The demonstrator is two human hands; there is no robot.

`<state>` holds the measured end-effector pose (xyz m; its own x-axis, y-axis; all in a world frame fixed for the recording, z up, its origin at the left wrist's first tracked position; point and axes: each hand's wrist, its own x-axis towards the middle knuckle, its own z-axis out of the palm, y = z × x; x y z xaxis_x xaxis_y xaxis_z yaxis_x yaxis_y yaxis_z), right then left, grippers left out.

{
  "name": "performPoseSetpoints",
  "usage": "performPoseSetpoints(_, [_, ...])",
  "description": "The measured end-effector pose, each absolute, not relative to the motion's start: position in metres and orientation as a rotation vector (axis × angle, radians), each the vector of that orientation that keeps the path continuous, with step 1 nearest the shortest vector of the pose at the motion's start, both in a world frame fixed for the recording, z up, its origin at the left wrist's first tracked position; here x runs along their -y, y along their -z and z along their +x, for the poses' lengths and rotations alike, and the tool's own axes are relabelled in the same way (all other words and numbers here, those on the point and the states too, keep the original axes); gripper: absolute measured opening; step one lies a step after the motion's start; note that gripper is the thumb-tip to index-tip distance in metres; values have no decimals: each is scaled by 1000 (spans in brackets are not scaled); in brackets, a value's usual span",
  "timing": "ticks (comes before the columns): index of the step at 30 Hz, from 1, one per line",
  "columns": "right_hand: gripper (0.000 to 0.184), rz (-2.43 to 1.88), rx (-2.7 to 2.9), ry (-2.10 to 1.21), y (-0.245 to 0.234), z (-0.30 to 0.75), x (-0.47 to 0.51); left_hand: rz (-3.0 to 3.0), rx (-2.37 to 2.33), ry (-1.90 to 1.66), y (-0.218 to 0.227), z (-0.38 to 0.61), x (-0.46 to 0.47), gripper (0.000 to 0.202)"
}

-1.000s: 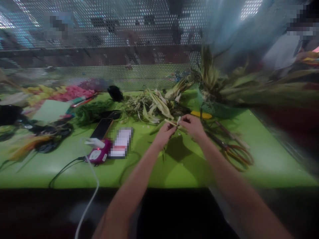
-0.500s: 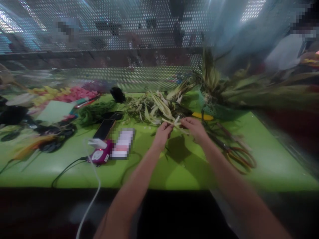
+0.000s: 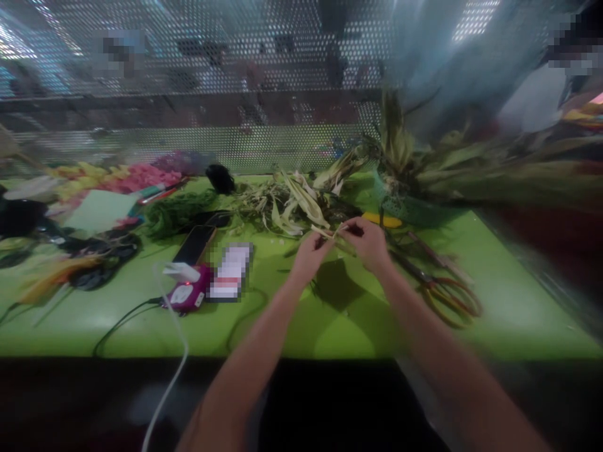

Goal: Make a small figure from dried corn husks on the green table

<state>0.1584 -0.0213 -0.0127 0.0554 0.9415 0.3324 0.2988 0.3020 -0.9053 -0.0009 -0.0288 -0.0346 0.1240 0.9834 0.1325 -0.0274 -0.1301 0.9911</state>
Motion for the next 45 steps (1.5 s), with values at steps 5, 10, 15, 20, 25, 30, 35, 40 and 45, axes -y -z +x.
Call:
performPoseSetpoints(5, [27, -1216, 1418, -799, 14, 157, 19, 1247, -1053, -1220, 35, 0, 28, 23])
performPoseSetpoints(10, [31, -1141, 1390, -1004, 18, 158, 14, 1207, -1024, -1216, 36, 1, 28, 22])
performPoseSetpoints(15, [26, -1149, 1378, -1025, 16, 157, 16, 1168, -1021, -1169, 38, 0, 28, 21])
performPoseSetpoints(20, [25, -1188, 1385, -997, 15, 158, 17, 1138, -1043, -1179, 33, -5, 30, 24])
performPoseSetpoints(25, [23, -1160, 1319, -1049, 15, 159, 15, 1233, -1031, -1135, 30, -7, 28, 24])
performPoseSetpoints(30, [22, -1126, 1329, -1020, 15, 155, 16, 1215, -972, -1138, 37, -6, 23, 19])
performPoseSetpoints(35, [22, -1107, 1365, -958, 16, 154, 16, 1167, -923, -1103, 38, -5, 24, 23])
performPoseSetpoints(40, [26, -1142, 1393, -925, 15, 158, 13, 1038, -936, -1104, 35, -18, 19, 47])
performPoseSetpoints(45, [25, -1098, 1436, -925, 11, 158, 14, 1130, -1000, -1426, 32, -32, 11, 45])
